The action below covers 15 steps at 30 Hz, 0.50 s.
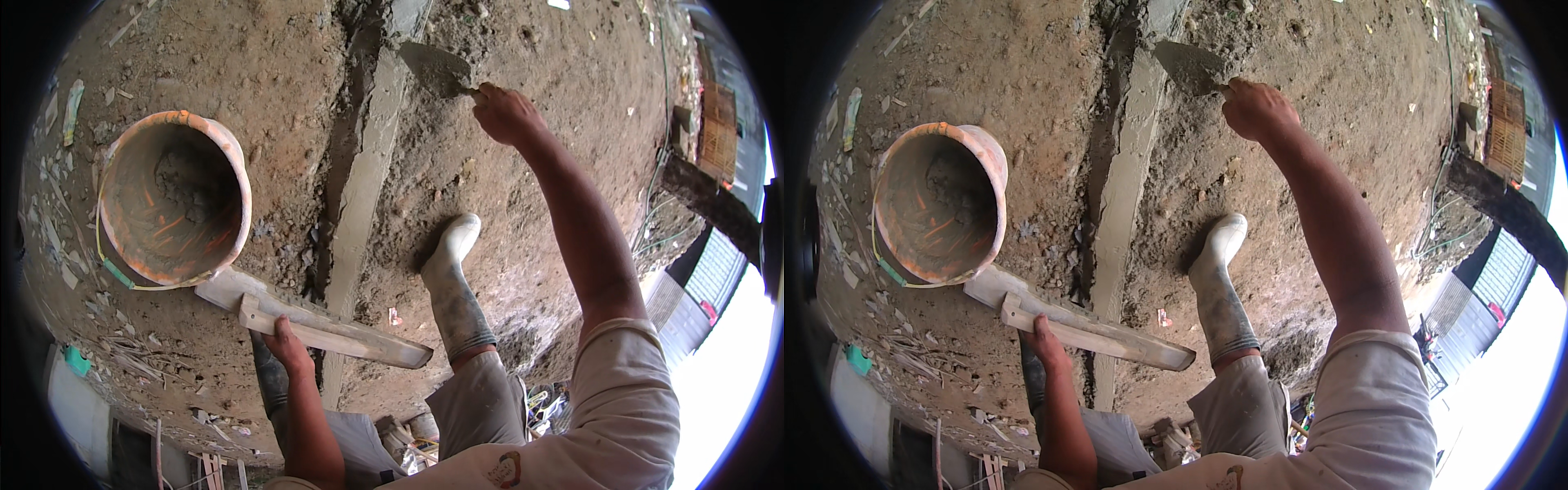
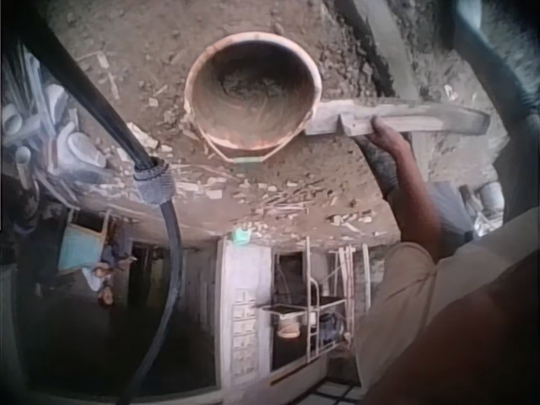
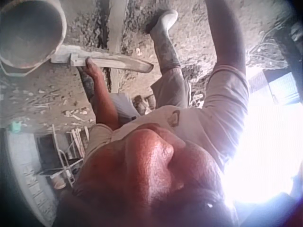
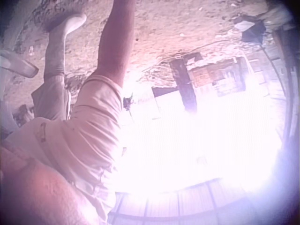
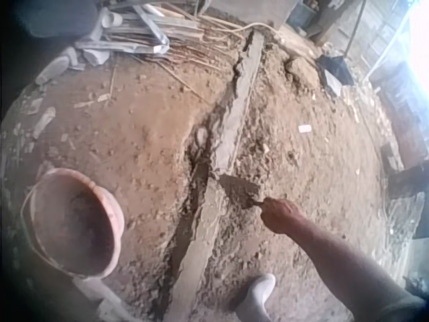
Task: The person scoops wet cement from a bucket with a trowel and spreads it into a narrow trench on the ground. They repeatedly smooth and level the cement using a straightedge and trowel, working along the trench to fill and flatten the surface.
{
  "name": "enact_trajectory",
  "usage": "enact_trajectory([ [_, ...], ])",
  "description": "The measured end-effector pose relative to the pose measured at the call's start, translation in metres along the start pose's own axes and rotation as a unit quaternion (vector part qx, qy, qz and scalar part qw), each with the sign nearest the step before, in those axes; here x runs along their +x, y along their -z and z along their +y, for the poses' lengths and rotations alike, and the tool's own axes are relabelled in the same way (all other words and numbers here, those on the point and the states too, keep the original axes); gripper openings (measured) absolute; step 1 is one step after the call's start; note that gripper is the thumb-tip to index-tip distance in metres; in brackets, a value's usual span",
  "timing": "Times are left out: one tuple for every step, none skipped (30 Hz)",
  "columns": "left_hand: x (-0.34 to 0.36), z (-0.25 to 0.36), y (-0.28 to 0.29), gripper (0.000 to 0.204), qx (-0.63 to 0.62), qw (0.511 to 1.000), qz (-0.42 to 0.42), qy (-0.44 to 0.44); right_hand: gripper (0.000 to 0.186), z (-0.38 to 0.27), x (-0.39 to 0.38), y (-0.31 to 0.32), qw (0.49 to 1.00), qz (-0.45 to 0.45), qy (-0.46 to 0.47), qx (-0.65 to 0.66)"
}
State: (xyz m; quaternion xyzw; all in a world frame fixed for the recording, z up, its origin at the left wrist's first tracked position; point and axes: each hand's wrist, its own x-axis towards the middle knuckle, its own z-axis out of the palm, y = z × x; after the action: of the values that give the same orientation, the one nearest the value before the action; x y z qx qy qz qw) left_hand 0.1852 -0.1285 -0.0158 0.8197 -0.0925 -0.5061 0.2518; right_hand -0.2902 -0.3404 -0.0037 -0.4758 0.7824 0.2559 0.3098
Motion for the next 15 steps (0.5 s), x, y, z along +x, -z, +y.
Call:
enact_trajectory([
  [0.0, 0.001, 0.002, 0.06, -0.003, 1.0, 0.001, 0.002, 0.034, -0.003, -0.007, -0.002, 0.999, 0.012, 0.018, 0.027],
  [0.002, 0.0, 0.006, 0.062, 0.004, 1.0, -0.001, -0.001, 0.033, -0.005, -0.016, -0.004, 0.998, 0.023, 0.037, 0.054],
  [0.003, -0.001, 0.011, 0.064, 0.01, 1.0, -0.003, -0.004, 0.032, -0.006, -0.021, -0.003, 0.995, 0.035, 0.057, 0.08],
  [0.003, -0.001, 0.009, 0.067, 0.016, 1.0, -0.01, -0.005, 0.032, 0.001, -0.019, -0.007, 0.991, 0.064, 0.049, 0.107],
  [0.001, -0.001, 0.008, 0.067, 0.017, 1.0, -0.008, -0.007, 0.033, 0.011, -0.014, -0.02, 0.986, 0.093, 0.041, 0.135],
  [-0.002, 0.004, 0.002, 0.067, 0.018, 1.0, -0.01, -0.009, 0.034, 0.02, -0.008, -0.032, 0.979, 0.124, 0.032, 0.161],
  [-0.004, 0.007, -0.001, 0.067, 0.02, 1.0, -0.01, -0.011, 0.037, 0.025, 0.001, -0.042, 0.972, 0.135, 0.036, 0.19],
  [-0.004, 0.008, -0.002, 0.067, 0.018, 1.0, -0.01, -0.008, 0.041, 0.029, 0.011, -0.05, 0.964, 0.146, 0.041, 0.219],
  [-0.004, 0.008, -0.001, 0.067, 0.017, 1.0, -0.007, -0.006, 0.044, 0.03, 0.023, -0.058, 0.955, 0.154, 0.049, 0.25],
  [-0.003, 0.006, 0.0, 0.067, 0.016, 1.0, -0.007, -0.002, 0.046, 0.028, 0.032, -0.062, 0.954, 0.157, 0.039, 0.253],
  [-0.001, 0.003, 0.0, 0.067, 0.014, 1.0, -0.008, -0.007, 0.048, 0.024, 0.044, -0.067, 0.953, 0.16, 0.028, 0.257],
  [0.001, 0.0, 0.003, 0.067, 0.015, 1.0, -0.005, -0.015, 0.05, 0.018, 0.057, -0.076, 0.951, 0.16, 0.021, 0.265],
  [0.003, -0.003, 0.004, 0.067, 0.014, 1.0, -0.007, -0.021, 0.054, 0.02, 0.072, -0.082, 0.953, 0.152, 0.036, 0.26],
  [0.004, -0.005, 0.003, 0.066, 0.014, 1.0, -0.014, -0.024, 0.054, 0.023, 0.084, -0.089, 0.954, 0.147, 0.037, 0.258],
  [0.003, -0.005, 0.007, 0.065, 0.018, 0.999, -0.019, -0.024, 0.055, 0.021, 0.092, -0.099, 0.955, 0.136, 0.038, 0.259],
])
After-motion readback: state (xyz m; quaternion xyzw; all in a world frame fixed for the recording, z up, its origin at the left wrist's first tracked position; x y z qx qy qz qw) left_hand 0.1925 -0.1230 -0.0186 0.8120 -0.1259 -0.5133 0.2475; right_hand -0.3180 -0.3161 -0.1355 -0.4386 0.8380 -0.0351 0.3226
